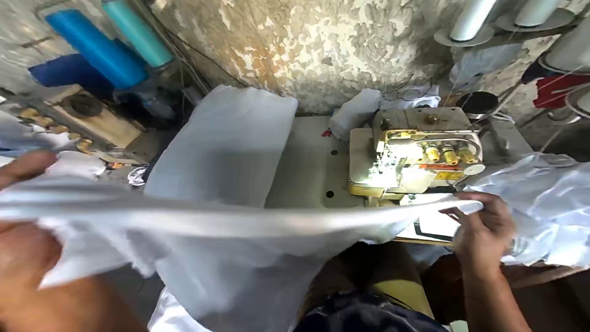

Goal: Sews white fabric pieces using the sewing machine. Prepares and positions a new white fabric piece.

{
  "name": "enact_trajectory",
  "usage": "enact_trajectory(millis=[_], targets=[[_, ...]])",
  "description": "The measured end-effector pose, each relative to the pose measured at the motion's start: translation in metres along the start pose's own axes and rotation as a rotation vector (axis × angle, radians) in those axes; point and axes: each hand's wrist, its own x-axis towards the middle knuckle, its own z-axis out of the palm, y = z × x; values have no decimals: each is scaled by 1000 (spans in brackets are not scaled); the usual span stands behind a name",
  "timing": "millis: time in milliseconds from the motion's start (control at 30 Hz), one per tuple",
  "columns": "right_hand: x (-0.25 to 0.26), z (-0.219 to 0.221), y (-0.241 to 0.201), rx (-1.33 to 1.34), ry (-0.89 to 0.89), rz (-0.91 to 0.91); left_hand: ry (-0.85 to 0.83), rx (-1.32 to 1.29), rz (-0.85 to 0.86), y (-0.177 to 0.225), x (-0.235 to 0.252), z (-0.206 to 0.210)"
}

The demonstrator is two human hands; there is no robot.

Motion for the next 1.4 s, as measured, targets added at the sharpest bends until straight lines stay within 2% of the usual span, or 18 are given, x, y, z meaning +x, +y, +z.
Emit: enact_trajectory(millis=[33, 67, 100, 167, 200, 300, 367, 467, 567, 700, 767, 833, 1033, 1167, 1400], targets=[[3, 9, 3, 42, -4, 69, 141, -69, -159, 66, 37, 92], [5, 19, 7, 68, -3, 140, 253, -64, -260, 111, 62, 165], [8, 30, 11, 84, 5, 210, 237, -11, -290, 132, 75, 213], [14, 51, 24, 78, -15, 331, 88, 178, -306, 127, 78, 271], [16, 58, 32, 63, -40, 390, -50, 246, -279, 118, 70, 295], [21, 73, 51, 13, -31, 583, -446, 417, 58, 87, 11, 381], [16, 74, 60, 17, -2, 633, -726, 378, 275, 79, -42, 439], [-2, 71, 75, 88, 70, 632, -834, 233, 491, 69, -94, 506], [-30, 68, 84, 159, 107, 760, -790, 210, 598, 63, -106, 533], [-70, 68, 77, 233, -25, 895, -733, 357, 661, 64, -103, 537], [-82, 63, 75, 232, -138, 900, -712, 476, 625, 70, -100, 534], [-88, 57, 75, 239, -178, 924, -697, 569, 598, 76, -98, 531], [-76, 52, 69, 280, -125, 869, -761, 605, 500, 86, -93, 534], [-65, 53, 68, 238, -93, 857, -944, 667, 336, 99, -84, 541], [-67, 54, 67, 248, -112, 886, -988, 788, 312, 104, -83, 545]])
